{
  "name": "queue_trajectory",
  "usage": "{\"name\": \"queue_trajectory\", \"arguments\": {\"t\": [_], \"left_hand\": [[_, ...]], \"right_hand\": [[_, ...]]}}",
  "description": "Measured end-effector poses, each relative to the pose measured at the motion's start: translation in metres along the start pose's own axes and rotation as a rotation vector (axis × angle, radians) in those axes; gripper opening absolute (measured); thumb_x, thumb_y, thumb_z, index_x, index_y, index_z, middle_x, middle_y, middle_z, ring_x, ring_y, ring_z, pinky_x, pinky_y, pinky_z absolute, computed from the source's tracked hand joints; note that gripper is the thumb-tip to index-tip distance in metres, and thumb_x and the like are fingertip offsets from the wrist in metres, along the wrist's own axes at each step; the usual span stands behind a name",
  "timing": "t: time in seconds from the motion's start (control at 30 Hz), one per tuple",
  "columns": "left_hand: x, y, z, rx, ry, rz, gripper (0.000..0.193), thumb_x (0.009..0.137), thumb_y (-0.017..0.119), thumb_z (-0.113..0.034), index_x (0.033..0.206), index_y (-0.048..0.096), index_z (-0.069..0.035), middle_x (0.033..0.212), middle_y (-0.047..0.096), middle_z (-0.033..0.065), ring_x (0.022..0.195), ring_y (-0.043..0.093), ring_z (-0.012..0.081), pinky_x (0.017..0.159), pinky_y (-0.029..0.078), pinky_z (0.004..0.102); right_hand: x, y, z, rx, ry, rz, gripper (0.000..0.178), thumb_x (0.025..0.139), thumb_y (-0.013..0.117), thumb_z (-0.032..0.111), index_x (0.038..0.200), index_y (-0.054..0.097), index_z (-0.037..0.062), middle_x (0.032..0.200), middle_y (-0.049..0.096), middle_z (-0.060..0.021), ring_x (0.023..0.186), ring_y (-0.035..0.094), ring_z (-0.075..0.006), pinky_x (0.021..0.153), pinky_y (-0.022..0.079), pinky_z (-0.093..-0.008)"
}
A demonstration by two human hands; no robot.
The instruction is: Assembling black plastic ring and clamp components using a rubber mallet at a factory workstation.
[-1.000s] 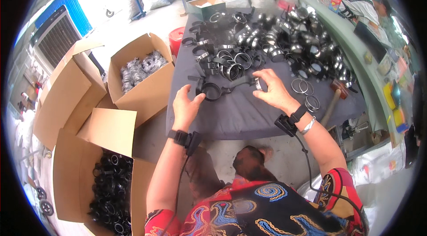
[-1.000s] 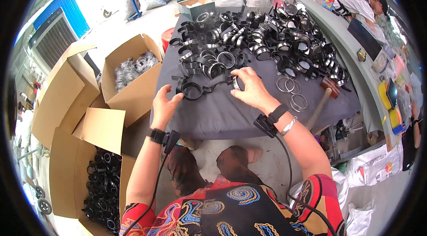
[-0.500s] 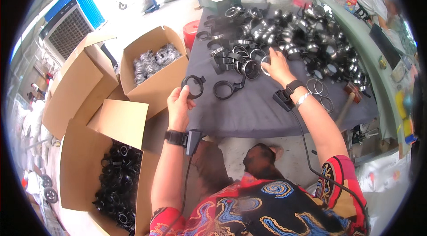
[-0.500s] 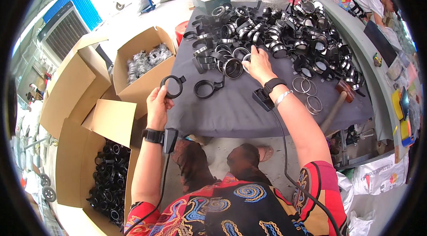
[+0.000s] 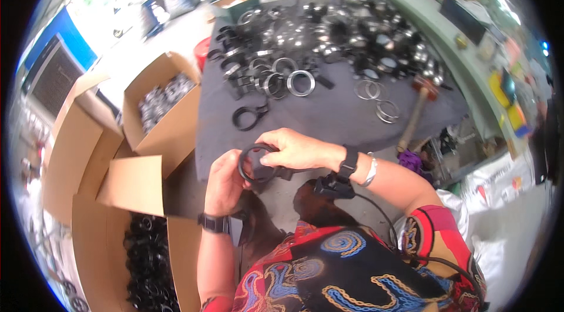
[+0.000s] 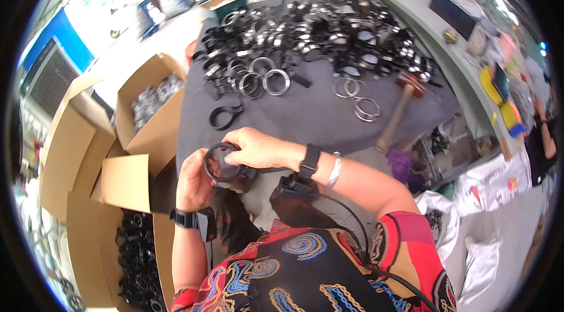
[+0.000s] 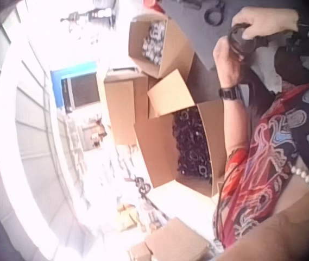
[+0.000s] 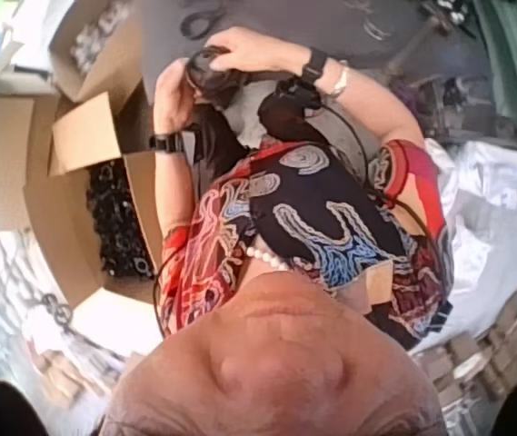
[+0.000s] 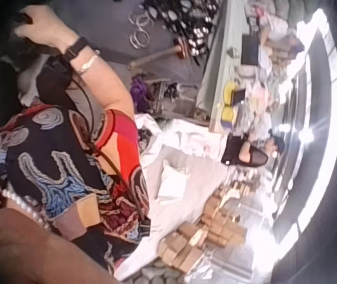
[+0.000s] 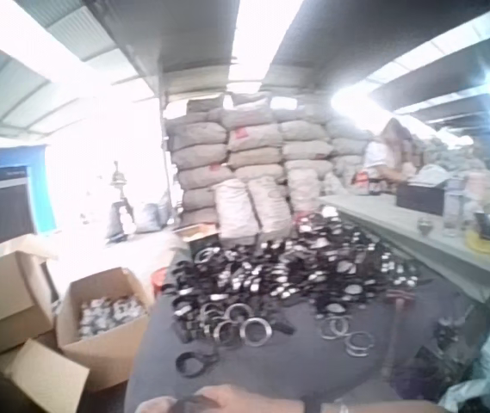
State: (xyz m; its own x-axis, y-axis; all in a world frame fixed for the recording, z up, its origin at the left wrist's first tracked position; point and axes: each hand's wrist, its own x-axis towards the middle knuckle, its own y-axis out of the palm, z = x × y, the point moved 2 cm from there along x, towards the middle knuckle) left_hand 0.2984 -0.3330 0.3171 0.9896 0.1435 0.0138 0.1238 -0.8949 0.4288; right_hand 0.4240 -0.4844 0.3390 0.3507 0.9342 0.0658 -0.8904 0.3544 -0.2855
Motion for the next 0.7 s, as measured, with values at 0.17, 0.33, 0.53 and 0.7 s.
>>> {"name": "queue_trajectory", "arguments": {"t": [0.17, 0.33, 0.53, 0.7], "left_hand": [[-0.014, 0.026, 0.052, 0.391, 0.011, -0.089, 0.029, 0.098, 0.052, -0.023, 0.107, 0.063, 0.002, 0.1, 0.065, 0.0039, 0.095, 0.056, 0.01, 0.086, 0.045, 0.0279], [-0.012, 0.048, 0.079, 0.28, 0.057, -0.012, 0.015, 0.095, 0.057, -0.015, 0.097, 0.062, -0.001, 0.085, 0.063, -0.0006, 0.081, 0.054, 0.0068, 0.076, 0.043, 0.0243], [-0.019, 0.002, 0.1, 0.169, 0.004, -0.264, 0.029, 0.096, 0.056, -0.026, 0.075, 0.058, -0.006, 0.066, 0.054, -0.0015, 0.065, 0.05, 0.0089, 0.064, 0.04, 0.0256], [-0.023, -0.007, 0.109, 0.216, 0.001, -0.375, 0.026, 0.094, 0.057, -0.023, 0.074, 0.058, -0.006, 0.066, 0.054, -0.0005, 0.064, 0.051, 0.01, 0.064, 0.04, 0.0259]], "right_hand": [[-0.031, 0.001, -0.009, 0.525, 0.254, -0.377, 0.022, 0.09, 0.062, 0.013, 0.105, 0.054, -0.001, 0.075, 0.056, -0.0026, 0.049, 0.05, -0.0072, 0.042, 0.043, -0.0234], [-0.052, -0.007, -0.037, 0.487, 0.209, -0.516, 0.031, 0.091, 0.064, 0.018, 0.112, 0.054, -0.0032, 0.081, 0.059, -0.006, 0.054, 0.058, -0.0119, 0.044, 0.048, -0.0261], [-0.077, -0.116, -0.047, -1.193, 0.294, -0.761, 0.02, 0.085, 0.06, 0.016, 0.09, 0.06, -0.0033, 0.092, 0.061, -0.0226, 0.082, 0.064, -0.0375, 0.071, 0.054, -0.0447], [-0.083, -0.154, -0.084, -1.359, 0.515, -0.66, 0.018, 0.08, 0.055, 0.004, 0.091, 0.065, -0.0054, 0.091, 0.064, -0.0238, 0.084, 0.068, -0.0364, 0.071, 0.056, -0.0418]]}}
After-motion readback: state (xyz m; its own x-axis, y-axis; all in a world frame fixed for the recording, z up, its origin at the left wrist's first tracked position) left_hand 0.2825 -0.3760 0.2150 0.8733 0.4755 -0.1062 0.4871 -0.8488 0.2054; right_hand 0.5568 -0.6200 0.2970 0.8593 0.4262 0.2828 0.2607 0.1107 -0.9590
